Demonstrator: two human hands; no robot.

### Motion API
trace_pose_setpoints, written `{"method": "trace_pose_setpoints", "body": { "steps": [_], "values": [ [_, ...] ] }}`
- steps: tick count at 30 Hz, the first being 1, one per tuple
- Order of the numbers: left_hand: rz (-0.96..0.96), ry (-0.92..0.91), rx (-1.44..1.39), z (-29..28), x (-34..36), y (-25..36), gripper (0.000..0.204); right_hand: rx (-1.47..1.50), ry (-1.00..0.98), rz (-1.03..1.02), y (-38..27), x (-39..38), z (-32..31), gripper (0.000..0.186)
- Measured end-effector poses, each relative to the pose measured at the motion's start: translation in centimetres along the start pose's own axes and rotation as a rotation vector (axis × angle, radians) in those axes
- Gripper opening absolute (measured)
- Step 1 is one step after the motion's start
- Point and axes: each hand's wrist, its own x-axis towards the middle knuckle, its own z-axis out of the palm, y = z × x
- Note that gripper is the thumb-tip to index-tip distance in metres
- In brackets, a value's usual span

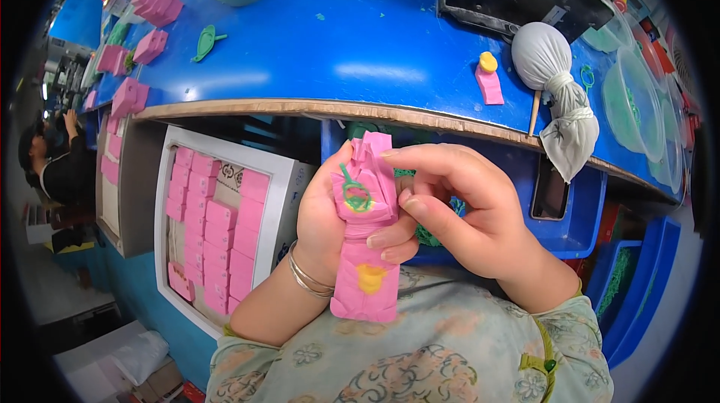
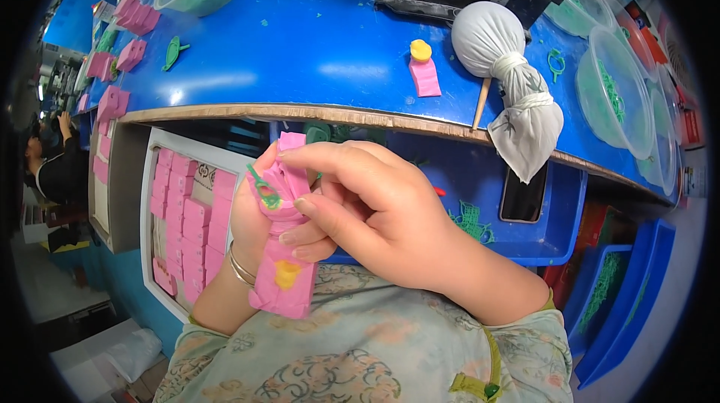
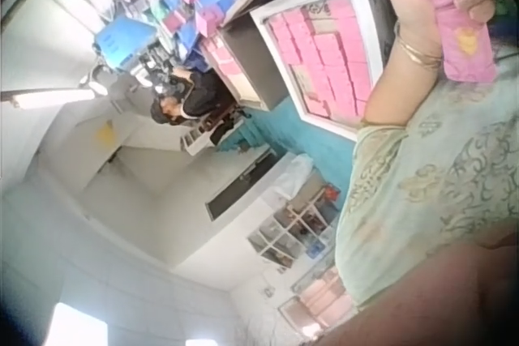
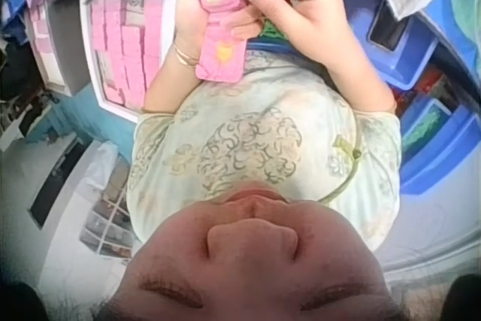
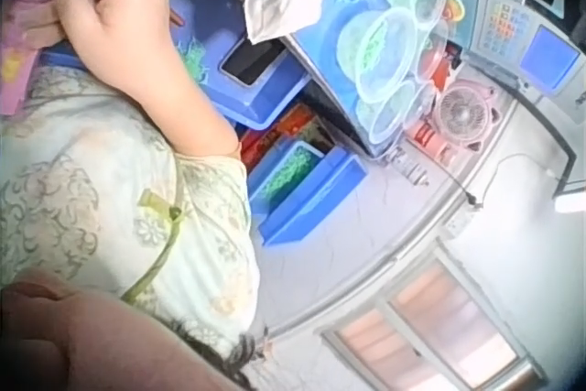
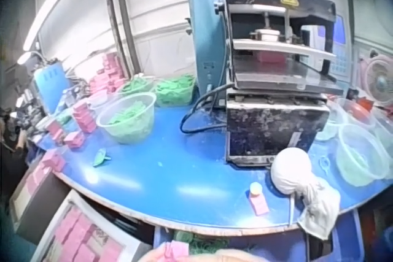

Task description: Cleaning excess wax from small jewelry components and placing them into rubber molds for casting preparation.

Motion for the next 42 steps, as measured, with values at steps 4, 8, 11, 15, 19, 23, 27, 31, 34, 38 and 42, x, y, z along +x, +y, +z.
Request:
{"method": "trace_pose_setpoints", "body": {
  "steps": [4,8,11,15,19,23,27,31,34,38,42],
  "values": [
    [0.039,0.092,-0.02,0.9,0.3,-0.3,0.064,-0.2,-0.085,-0.143,-0.4,0.6,-0.3,0.032],
    [0.167,0.23,0.134,1.0,0.3,-0.5,0.06,-0.184,-0.06,-0.034,-0.4,0.3,0.4,0.025],
    [0.311,0.26,0.337,0.8,0.0,-0.9,0.056,-0.303,-0.092,-0.114,0.0,0.7,-0.2,0.018],
    [0.468,0.288,0.545,0.7,-0.3,-1.1,0.051,-0.148,-0.048,0.031,0.2,0.0,0.2,0.014],
    [0.527,0.37,0.584,0.9,-0.3,-1.2,0.048,-0.179,-0.035,-0.01,0.1,-0.1,0.2,0.013],
    [0.531,0.33,0.514,0.3,-0.3,-1.0,0.046,-0.137,-0.013,0.081,0.5,-0.8,0.2,0.009],
    [0.489,0.355,0.507,0.2,-0.1,-1.0,0.055,0.185,0.062,0.232,1.1,-1.2,0.9,0.008],
    [0.435,0.385,0.522,0.9,0.0,-1.1,0.067,0.699,0.089,0.547,3.1,-1.6,0.7,0.009],
    [0.333,0.261,0.425,0.7,0.1,-1.2,0.071,1.013,0.002,0.636,3.1,-1.1,0.5,0.012],
    [0.326,0.141,0.285,-0.3,0.1,-1.0,0.07,0.945,0.026,0.72,3.2,-1.5,0.4,0.009],
    [0.442,0.225,0.453,-0.9,0.1,-0.9,0.059,0.57,0.271,0.22,1.9,-1.6,2.1,0.009]
  ]
}}
